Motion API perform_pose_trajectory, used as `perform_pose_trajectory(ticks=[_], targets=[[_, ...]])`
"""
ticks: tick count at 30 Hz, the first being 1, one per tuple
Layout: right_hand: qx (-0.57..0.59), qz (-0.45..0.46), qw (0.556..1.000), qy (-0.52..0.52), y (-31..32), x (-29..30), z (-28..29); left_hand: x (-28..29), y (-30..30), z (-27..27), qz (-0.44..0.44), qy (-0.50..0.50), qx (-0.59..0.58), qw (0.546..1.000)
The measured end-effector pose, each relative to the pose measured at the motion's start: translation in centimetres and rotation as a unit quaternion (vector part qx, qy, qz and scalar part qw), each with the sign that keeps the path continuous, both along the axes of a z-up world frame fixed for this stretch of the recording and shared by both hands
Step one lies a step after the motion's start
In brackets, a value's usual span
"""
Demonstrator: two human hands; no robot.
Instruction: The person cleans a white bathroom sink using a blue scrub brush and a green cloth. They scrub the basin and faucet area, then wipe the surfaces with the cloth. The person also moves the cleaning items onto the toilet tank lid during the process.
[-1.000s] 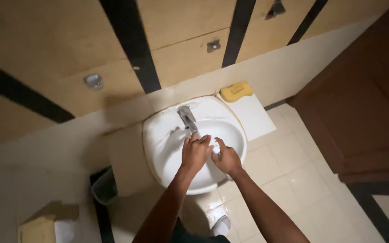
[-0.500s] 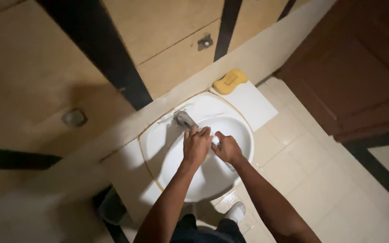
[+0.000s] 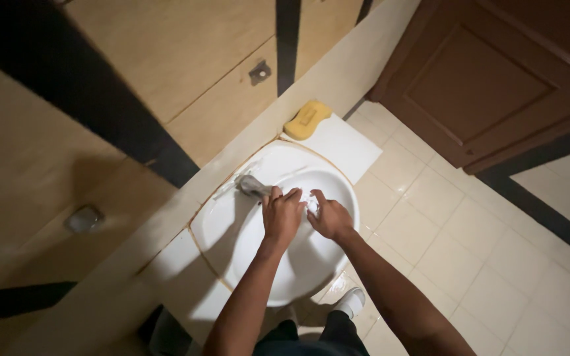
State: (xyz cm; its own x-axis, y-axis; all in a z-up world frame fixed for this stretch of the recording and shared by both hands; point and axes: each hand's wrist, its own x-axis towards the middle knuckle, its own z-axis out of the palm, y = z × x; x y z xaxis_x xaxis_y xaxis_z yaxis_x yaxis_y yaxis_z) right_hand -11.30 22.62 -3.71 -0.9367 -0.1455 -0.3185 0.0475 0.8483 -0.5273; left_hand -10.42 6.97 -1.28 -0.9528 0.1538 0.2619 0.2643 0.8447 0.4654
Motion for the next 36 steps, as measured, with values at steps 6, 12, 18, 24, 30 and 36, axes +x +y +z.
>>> perform_pose_trajectory(ticks=[6, 12, 18, 24, 30, 36], targets=[[0.051, 0.044, 0.998, 0.001, 1.7, -0.1, -1.8, -0.2, 0.8, -1.1, -0.023, -0.020, 0.003, 1.000], [0.018, 0.014, 0.999, 0.025, 2.7, 0.4, -1.7, -0.6, 1.6, -2.4, -0.056, -0.010, -0.009, 0.998], [0.061, -0.008, 0.998, 0.003, 3.8, 0.2, -0.9, -1.8, 3.1, -2.7, -0.072, -0.014, -0.045, 0.996], [0.059, -0.059, 0.996, 0.020, 5.4, -0.2, -2.0, -2.9, 5.4, -3.4, -0.081, 0.009, -0.049, 0.995], [0.032, -0.087, 0.995, 0.029, 7.1, 0.3, -0.9, -3.5, 6.6, -3.3, -0.122, 0.014, -0.012, 0.992], [0.058, -0.081, 0.995, -0.031, 8.0, 0.1, -2.2, -3.7, 7.4, -3.0, -0.129, -0.054, -0.035, 0.989]])
